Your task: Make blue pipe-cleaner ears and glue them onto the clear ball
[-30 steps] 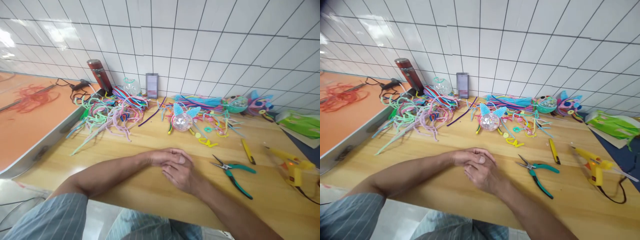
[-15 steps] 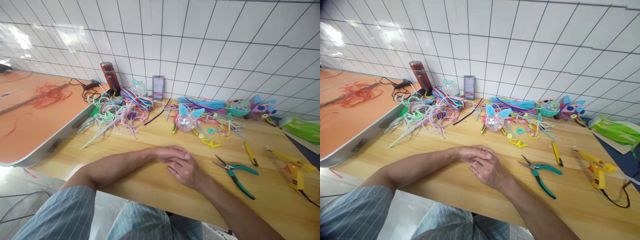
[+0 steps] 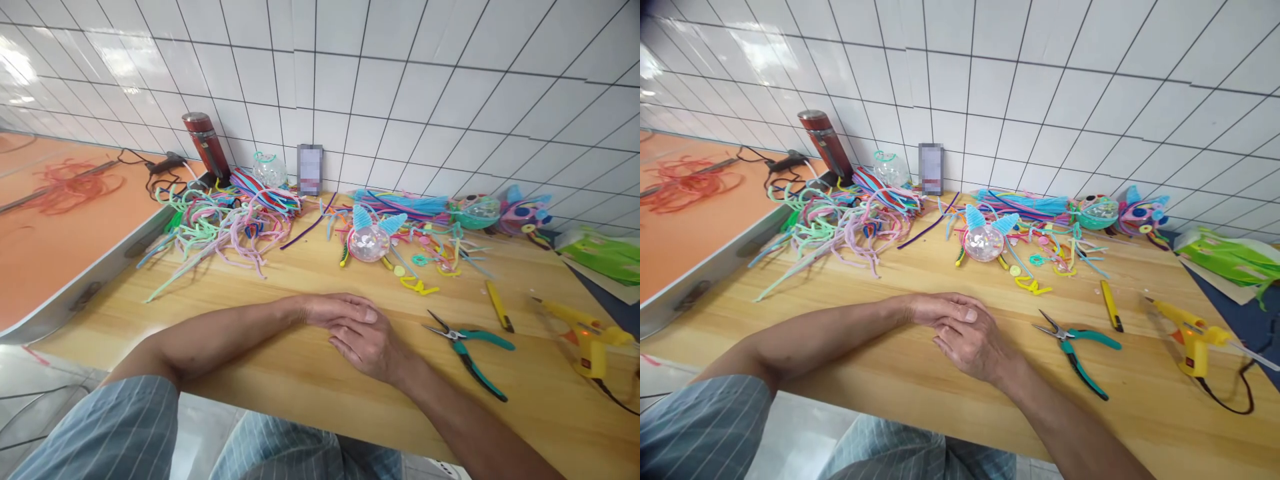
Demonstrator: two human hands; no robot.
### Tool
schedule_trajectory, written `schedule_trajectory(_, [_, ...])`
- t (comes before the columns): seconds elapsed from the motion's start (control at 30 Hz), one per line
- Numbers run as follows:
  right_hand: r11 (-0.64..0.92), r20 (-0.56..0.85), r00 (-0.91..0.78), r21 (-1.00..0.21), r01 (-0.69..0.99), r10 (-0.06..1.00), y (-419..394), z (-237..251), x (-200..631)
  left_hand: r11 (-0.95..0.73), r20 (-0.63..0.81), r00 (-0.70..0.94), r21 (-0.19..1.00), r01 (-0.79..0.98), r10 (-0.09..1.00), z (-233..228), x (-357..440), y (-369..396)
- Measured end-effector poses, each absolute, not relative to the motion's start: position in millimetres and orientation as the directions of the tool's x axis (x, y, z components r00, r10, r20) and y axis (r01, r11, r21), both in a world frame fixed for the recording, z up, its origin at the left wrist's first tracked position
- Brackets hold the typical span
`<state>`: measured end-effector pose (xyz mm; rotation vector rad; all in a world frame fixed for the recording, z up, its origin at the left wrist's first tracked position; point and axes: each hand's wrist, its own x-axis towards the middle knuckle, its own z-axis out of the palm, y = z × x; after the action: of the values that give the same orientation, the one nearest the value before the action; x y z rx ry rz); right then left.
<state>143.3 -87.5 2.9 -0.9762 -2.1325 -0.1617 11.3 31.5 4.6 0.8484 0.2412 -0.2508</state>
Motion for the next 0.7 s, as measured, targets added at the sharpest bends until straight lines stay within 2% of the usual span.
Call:
schedule_trajectory(0.13, [0.691,0.687,-0.446,-0.112,0.714,0.573,-88,3,144,0.642,-0.311,0.943,0.700,0.314,-0.122,4,11,30])
schedule_trajectory(0.7, [0.676,0.676,-0.417,-0.164,0.718,0.608,-89,-14,145,0.642,-0.342,0.936,0.700,0.312,-0.082,8,10,31])
